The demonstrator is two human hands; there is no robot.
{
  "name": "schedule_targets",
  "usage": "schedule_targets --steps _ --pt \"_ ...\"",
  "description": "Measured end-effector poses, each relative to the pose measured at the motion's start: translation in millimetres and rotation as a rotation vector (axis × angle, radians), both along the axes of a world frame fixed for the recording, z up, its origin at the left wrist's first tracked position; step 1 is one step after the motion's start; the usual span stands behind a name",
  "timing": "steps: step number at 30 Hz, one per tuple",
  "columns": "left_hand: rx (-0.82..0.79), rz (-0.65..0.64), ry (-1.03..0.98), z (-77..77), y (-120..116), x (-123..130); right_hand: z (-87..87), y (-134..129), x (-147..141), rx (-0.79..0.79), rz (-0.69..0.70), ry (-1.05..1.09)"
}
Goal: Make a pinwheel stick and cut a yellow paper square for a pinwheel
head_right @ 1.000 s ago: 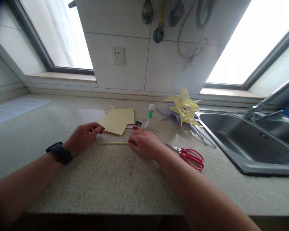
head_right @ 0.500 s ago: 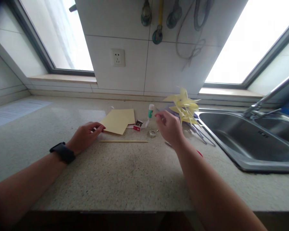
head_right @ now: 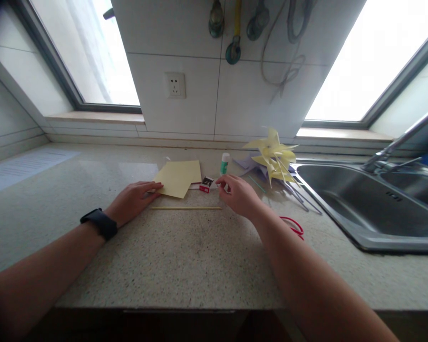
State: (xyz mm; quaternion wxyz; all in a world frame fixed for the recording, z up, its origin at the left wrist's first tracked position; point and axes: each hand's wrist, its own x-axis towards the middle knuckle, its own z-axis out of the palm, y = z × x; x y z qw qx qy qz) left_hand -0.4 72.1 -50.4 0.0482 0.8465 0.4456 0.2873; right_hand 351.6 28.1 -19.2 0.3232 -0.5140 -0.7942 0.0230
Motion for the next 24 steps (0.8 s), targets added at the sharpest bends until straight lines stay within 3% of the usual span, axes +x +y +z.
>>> schedule_targets --steps 7,15,20,24 --pt "0.026 0.006 -0.008 5.6 -2.6 0.6 11.0 -12.0 -11.2 0.021 0.038 -0.048" --pt "0.072 0.126 -0.161 8.1 -4.4 0.0 13.6 -26.6 -30.3 -0.078 0.313 -0.279" --pt "0.075 0.257 -0.315 5.5 0.4 -4.3 4.6 -19.5 -35.7 -0.072 0.249 -0.363" --pt "0.034 0.267 -0.350 6.0 0.1 -4.0 -0.6 -13.5 -40.6 -0.045 0.186 -0.393"
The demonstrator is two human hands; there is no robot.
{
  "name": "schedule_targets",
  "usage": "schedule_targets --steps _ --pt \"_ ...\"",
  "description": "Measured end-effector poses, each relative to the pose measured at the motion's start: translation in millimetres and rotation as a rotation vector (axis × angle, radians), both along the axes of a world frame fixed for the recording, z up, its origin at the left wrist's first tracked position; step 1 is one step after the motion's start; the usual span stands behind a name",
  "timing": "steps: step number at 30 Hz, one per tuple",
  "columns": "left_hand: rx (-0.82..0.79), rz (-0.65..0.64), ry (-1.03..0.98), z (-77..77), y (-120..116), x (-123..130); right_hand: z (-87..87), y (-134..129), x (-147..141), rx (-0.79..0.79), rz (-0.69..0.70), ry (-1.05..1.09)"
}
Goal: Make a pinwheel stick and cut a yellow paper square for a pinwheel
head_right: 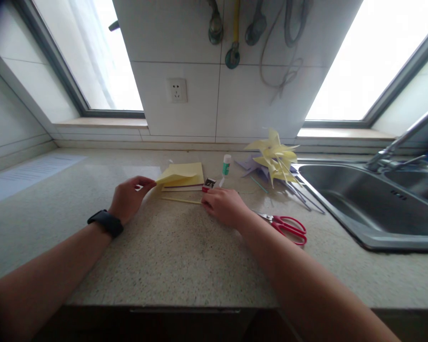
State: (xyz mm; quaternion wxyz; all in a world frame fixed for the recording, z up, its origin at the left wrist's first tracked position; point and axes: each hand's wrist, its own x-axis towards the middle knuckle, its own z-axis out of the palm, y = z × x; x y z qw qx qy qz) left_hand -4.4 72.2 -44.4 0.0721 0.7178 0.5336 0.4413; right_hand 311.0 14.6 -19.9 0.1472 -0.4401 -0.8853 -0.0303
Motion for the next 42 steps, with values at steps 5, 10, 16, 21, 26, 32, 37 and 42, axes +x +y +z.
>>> schedule_targets --steps 5,10,16,21,26,32,37,42 --pt "-0.056 -0.032 -0.031 1.8 -1.5 3.3 -1.8 2.9 -5.4 0.029 -0.027 -0.024" --pt "-0.117 -0.047 -0.093 1.6 1.5 3.8 -1.7 -0.2 -6.4 0.037 -0.016 -0.036" --pt "-0.131 -0.048 -0.174 2.7 2.3 2.0 -0.4 -4.3 -8.6 0.031 0.012 -0.023" --pt "-0.078 0.005 -0.337 -2.6 10.1 -1.5 2.3 -6.0 -13.6 0.033 0.063 -0.013" --pt "-0.024 0.073 -0.511 -7.0 19.5 -7.6 1.4 -4.9 -16.0 0.056 0.051 0.000" --pt "0.045 0.173 -0.647 -4.1 26.5 -18.3 -2.5 -0.1 -13.1 0.090 -0.057 0.023" --pt "0.089 0.216 -0.705 -3.4 30.2 -24.4 -1.8 1.9 -9.8 0.091 -0.091 0.051" --pt "0.132 0.236 -0.751 -4.6 32.8 -25.9 2.2 -0.8 -2.5 0.023 0.047 0.058"
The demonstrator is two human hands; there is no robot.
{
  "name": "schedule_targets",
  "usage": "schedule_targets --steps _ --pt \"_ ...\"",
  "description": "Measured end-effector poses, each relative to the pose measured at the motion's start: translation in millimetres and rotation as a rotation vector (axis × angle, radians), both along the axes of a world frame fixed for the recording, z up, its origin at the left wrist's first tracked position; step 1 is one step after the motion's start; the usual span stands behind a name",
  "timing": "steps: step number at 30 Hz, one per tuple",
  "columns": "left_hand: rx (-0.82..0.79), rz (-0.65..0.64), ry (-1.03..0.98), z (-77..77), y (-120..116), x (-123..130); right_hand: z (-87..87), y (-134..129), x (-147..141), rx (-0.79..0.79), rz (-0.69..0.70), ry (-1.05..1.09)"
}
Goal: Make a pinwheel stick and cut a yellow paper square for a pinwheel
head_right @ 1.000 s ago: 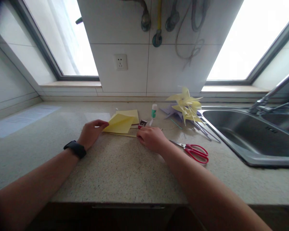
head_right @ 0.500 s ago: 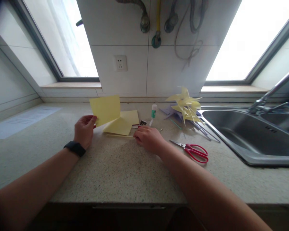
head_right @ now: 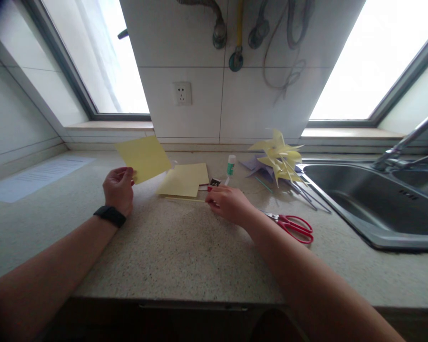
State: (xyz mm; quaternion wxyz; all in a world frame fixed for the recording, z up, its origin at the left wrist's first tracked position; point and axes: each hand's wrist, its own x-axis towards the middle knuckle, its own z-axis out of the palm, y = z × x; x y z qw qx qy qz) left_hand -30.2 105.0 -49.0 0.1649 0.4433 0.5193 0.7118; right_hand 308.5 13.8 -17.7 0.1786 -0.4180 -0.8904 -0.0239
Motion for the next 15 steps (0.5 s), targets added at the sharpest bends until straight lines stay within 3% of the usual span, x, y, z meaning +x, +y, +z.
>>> schedule_targets --steps 4,11,15 --pt "0.009 -0.006 -0.015 0.6 0.4 2.1 -1.0 -1.2 0.7 -0.030 0.061 0.028" --pt "0.029 -0.036 -0.032 3.4 -1.4 6.0 -10.1 8.2 -3.2 0.027 -0.097 0.076" --pt "0.041 -0.043 -0.037 3.5 -0.9 6.0 -10.0 9.2 -2.7 0.039 -0.113 0.076"
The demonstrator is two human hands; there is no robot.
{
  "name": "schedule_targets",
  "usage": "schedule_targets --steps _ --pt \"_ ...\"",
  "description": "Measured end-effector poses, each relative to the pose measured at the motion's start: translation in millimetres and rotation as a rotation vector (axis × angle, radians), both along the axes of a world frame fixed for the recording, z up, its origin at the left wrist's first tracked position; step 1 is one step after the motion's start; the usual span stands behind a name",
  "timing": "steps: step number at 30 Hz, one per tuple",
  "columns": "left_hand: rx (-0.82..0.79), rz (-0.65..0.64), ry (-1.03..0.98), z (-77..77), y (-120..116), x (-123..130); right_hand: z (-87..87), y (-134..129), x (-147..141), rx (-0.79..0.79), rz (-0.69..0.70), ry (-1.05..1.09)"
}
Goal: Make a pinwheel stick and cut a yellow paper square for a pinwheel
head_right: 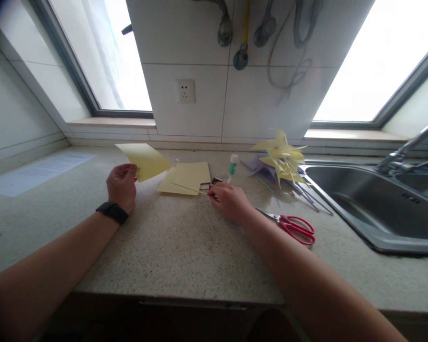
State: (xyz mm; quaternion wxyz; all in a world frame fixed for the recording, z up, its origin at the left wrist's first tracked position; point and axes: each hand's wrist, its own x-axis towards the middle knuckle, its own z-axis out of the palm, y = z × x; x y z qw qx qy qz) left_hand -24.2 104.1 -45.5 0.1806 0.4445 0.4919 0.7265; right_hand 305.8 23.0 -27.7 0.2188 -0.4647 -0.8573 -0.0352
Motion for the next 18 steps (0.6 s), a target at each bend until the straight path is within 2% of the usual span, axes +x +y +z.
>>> schedule_targets --steps 5,12,18 --pt "0.009 0.002 0.002 -0.5 1.2 0.1 2.0 -3.2 -1.5 -0.025 0.097 -0.047" --pt "0.016 0.000 0.012 0.5 -0.7 0.8 -1.5 0.8 -1.5 0.018 0.018 -0.026" --pt "0.020 0.005 0.012 2.0 -2.6 1.1 0.3 -0.2 -2.0 0.005 0.076 -0.063"
